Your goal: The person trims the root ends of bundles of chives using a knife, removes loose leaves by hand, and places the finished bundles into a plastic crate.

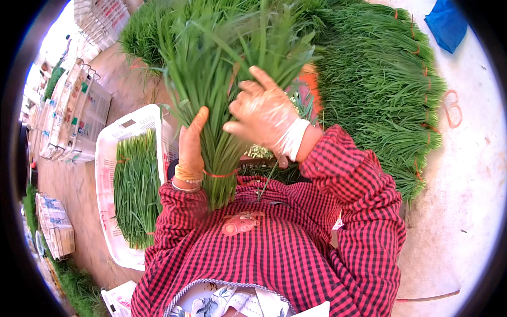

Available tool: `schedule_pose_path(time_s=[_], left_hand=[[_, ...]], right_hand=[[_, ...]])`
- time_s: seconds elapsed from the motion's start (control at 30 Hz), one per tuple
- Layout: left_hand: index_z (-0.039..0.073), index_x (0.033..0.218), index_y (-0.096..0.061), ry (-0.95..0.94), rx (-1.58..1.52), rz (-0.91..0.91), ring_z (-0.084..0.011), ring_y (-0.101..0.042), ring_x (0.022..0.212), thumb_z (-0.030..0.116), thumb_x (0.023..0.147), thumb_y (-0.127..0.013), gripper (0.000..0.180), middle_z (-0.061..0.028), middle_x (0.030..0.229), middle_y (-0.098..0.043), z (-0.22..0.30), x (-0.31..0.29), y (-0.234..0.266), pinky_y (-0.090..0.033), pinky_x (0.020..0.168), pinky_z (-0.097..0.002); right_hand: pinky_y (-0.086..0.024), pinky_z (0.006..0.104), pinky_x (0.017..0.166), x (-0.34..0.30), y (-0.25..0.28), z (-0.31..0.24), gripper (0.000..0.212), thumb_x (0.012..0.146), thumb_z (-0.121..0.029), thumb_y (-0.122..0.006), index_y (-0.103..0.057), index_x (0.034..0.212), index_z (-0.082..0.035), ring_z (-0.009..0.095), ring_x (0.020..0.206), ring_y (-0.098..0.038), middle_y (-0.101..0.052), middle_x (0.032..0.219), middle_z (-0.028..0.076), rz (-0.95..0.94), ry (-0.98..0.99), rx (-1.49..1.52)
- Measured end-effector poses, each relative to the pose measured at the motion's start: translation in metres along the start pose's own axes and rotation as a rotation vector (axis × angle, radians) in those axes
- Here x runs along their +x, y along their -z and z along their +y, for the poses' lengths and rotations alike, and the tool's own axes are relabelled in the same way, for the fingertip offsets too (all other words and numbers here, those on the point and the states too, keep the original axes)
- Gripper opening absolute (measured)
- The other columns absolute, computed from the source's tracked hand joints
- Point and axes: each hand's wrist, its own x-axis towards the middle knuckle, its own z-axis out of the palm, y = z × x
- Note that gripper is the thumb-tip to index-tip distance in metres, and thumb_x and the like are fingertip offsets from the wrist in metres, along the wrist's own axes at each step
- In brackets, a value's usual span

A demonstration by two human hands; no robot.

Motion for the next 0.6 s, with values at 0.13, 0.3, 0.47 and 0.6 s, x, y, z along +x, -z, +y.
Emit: schedule_pose_path(time_s=[0.13, 0.3, 0.47, 0.6], left_hand=[[-0.002, 0.126, -0.060, 0.030, -0.186, -0.015, -0.0238, -0.070, 0.098, 0.026, 0.101, -0.057, 0.037, -0.0133, 0.115, -0.069, -0.007, -0.001, 0.014, -0.059, 0.086, -0.0370], [-0.002, 0.126, -0.060, 0.120, -0.292, -0.018, -0.0250, -0.070, 0.097, 0.028, 0.102, -0.055, 0.038, -0.0145, 0.115, -0.069, -0.019, 0.004, 0.024, -0.059, 0.086, -0.0389], [-0.002, 0.125, -0.060, 0.146, -0.309, -0.023, -0.0244, -0.070, 0.095, 0.028, 0.102, -0.056, 0.038, -0.0135, 0.113, -0.069, -0.020, 0.003, 0.023, -0.059, 0.083, -0.0379], [-0.001, 0.124, -0.060, -0.006, -0.146, 0.002, -0.0223, -0.070, 0.093, 0.025, 0.101, -0.058, 0.035, -0.0121, 0.112, -0.069, -0.014, -0.007, 0.009, -0.060, 0.081, -0.0354]], right_hand=[[-0.026, 0.0482, 0.117, -0.012, 0.003, 0.003, 0.044, 0.094, -0.047, -0.055, -0.070, 0.082, -0.007, 0.030, 0.096, -0.063, -0.065, 0.082, 0.010, -0.175, -0.041, 0.076], [-0.032, 0.0461, 0.113, -0.025, 0.006, 0.004, 0.039, 0.093, -0.042, -0.059, -0.068, 0.080, -0.008, 0.029, 0.091, -0.063, -0.063, 0.078, 0.008, -0.129, -0.078, 0.206], [-0.034, 0.0459, 0.112, -0.031, 0.011, 0.003, 0.030, 0.092, -0.036, -0.063, -0.068, 0.086, -0.007, 0.029, 0.091, -0.064, -0.063, 0.078, 0.008, -0.107, -0.090, 0.243], [-0.051, 0.0425, 0.089, -0.032, 0.010, 0.001, 0.023, 0.093, -0.028, -0.065, -0.064, 0.104, -0.007, 0.029, 0.076, -0.067, -0.065, 0.075, 0.009, 0.059, -0.223, 0.396]])
